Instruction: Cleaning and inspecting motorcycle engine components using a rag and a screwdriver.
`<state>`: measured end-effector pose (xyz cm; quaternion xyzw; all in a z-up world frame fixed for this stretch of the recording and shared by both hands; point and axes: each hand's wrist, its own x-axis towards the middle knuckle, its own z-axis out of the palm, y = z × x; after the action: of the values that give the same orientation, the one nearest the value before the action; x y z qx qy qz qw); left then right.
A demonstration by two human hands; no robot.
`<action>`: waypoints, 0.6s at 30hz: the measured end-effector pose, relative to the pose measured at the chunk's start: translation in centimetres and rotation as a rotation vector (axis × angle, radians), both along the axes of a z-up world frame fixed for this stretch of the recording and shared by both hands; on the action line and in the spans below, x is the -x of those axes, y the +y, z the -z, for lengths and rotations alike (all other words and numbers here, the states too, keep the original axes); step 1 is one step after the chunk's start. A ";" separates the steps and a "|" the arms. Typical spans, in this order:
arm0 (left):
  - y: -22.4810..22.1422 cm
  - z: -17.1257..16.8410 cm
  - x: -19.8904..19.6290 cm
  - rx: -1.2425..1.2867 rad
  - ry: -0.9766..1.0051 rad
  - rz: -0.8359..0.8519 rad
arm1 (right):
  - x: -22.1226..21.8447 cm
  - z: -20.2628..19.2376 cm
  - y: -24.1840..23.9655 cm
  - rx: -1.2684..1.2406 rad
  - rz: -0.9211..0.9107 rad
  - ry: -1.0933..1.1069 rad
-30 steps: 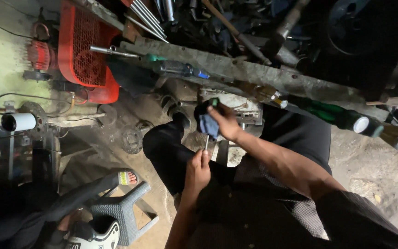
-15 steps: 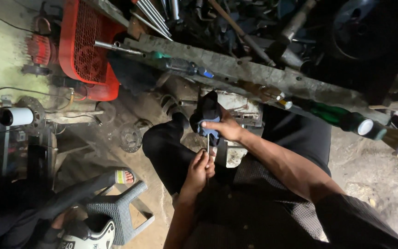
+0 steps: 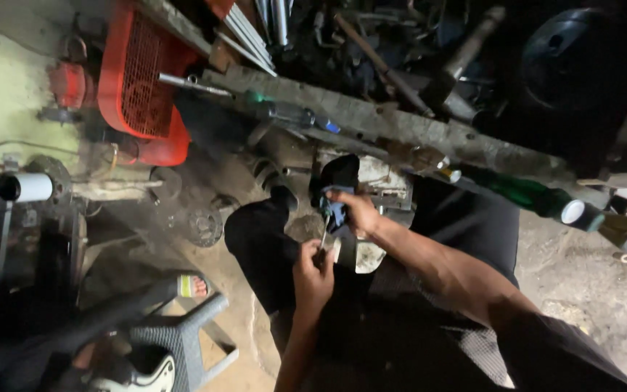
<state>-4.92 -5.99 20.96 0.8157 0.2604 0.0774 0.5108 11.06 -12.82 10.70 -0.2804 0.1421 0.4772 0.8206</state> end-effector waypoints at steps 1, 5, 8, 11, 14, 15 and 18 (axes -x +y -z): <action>0.2 0.0 0.3 0.001 0.010 -0.010 | 0.4 0.0 0.1 0.001 -0.010 0.010; 1.3 0.8 -0.4 -0.594 0.021 -0.001 | -0.3 -2.0 0.0 0.344 0.002 -0.188; 1.9 0.3 0.1 -0.692 0.000 -0.007 | -0.5 -3.7 -0.2 0.251 0.099 -0.270; 2.3 -0.1 0.5 -0.697 0.002 0.024 | -1.8 -6.0 -1.5 0.391 -0.145 -0.207; 2.7 -0.1 0.7 -0.703 -0.033 0.073 | -2.2 -3.4 -1.2 0.464 -0.276 -0.213; 2.7 -0.3 1.4 -0.701 -0.023 0.098 | -1.3 -1.6 -0.9 0.364 -0.209 -0.224; 3.1 1.1 1.7 -0.623 0.136 0.075 | -1.4 2.9 0.4 0.059 0.189 -0.097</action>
<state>-6.64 -2.89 19.89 0.9452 0.2273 0.0797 0.2203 12.42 -12.40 7.75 -0.3128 0.1420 0.3793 0.8591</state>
